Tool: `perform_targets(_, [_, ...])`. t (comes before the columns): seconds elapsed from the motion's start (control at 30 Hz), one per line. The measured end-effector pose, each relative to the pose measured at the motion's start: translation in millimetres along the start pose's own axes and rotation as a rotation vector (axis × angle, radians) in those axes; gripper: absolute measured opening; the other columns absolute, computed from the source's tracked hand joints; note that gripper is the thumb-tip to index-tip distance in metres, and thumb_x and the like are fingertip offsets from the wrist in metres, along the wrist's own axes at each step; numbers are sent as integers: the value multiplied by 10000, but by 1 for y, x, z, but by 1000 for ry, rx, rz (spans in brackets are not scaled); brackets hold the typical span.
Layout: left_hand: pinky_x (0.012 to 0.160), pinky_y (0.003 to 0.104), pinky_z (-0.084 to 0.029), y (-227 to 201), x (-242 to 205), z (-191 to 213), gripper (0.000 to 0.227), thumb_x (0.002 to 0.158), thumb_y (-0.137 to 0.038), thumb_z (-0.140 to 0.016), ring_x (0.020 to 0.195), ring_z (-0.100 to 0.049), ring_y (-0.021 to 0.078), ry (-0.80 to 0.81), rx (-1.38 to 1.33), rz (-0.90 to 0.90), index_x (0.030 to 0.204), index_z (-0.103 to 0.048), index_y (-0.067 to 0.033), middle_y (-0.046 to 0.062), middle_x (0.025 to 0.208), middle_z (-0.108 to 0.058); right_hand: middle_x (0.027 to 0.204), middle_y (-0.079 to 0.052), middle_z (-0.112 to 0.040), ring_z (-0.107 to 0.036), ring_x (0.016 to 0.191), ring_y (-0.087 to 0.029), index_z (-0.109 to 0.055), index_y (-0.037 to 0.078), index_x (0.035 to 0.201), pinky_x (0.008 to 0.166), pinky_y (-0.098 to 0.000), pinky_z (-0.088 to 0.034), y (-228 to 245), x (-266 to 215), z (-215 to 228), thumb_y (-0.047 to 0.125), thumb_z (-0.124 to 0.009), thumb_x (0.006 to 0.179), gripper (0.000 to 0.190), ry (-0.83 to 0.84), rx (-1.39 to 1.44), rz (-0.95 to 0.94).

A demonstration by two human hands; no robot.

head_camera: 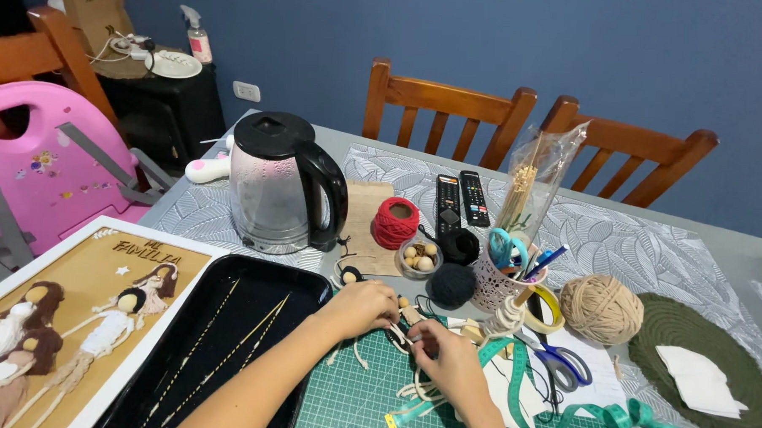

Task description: Measuring, cutting, and gluing materials to create small decorative dolls

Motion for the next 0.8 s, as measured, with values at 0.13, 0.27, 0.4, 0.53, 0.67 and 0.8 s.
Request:
perform_targets(0.13, [769,447,-521,-6,0,7,86,871,-203,-802,1064,-636,245,9,-11,37,954,-809,-225,-34,1039,-724,826,85,-830,-781,755,-62,-735,254,1013,732,-241,-583,-4,4,-4,212,-711,868,153,-30,6,14])
perform_targets(0.27, [764,446,-524,-5,1,7,95,871,-213,-808,1057,-644,242,28,-17,62,965,-809,-222,-32,1032,-722,835,87,-829,-775,737,-93,-720,276,1004,717,-262,-566,-10,7,-11,196,-691,866,163,-42,-16,36])
perform_targets(0.4, [770,460,-525,-9,-1,12,146,874,-224,-813,1077,-639,254,51,-8,88,1019,-805,-225,-31,1067,-720,835,77,-823,-784,755,-84,-725,258,991,736,-249,-584,-7,5,-9,162,-692,863,163,-58,5,24])
perform_targets(0.53, [797,460,-531,-15,-2,20,152,895,-224,-793,1119,-635,248,85,-15,124,1046,-803,-216,-25,1147,-725,787,97,-798,-738,664,-94,-723,293,990,643,-269,-534,-2,3,-6,184,-666,847,189,-67,-71,11])
perform_targets(0.67, [808,467,-522,-14,-3,17,130,905,-233,-769,1093,-644,259,68,-6,108,1028,-811,-230,-31,1139,-725,759,105,-750,-693,674,-136,-695,331,1010,619,-321,-503,5,2,-7,273,-690,834,186,-61,-164,0])
perform_targets(0.8, [776,471,-529,-15,-4,17,121,907,-231,-757,1081,-647,261,54,-15,111,1017,-808,-236,-28,1129,-724,759,111,-736,-698,690,-140,-665,322,979,577,-332,-496,-3,8,-20,439,-812,825,243,-106,-248,59])
Point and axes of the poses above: each hand's wrist, its own x-axis towards the middle knuckle, its own z-axis out of the back of the hand, y = z × x, the point moved 1 cm from there along x, towards the middle knuckle
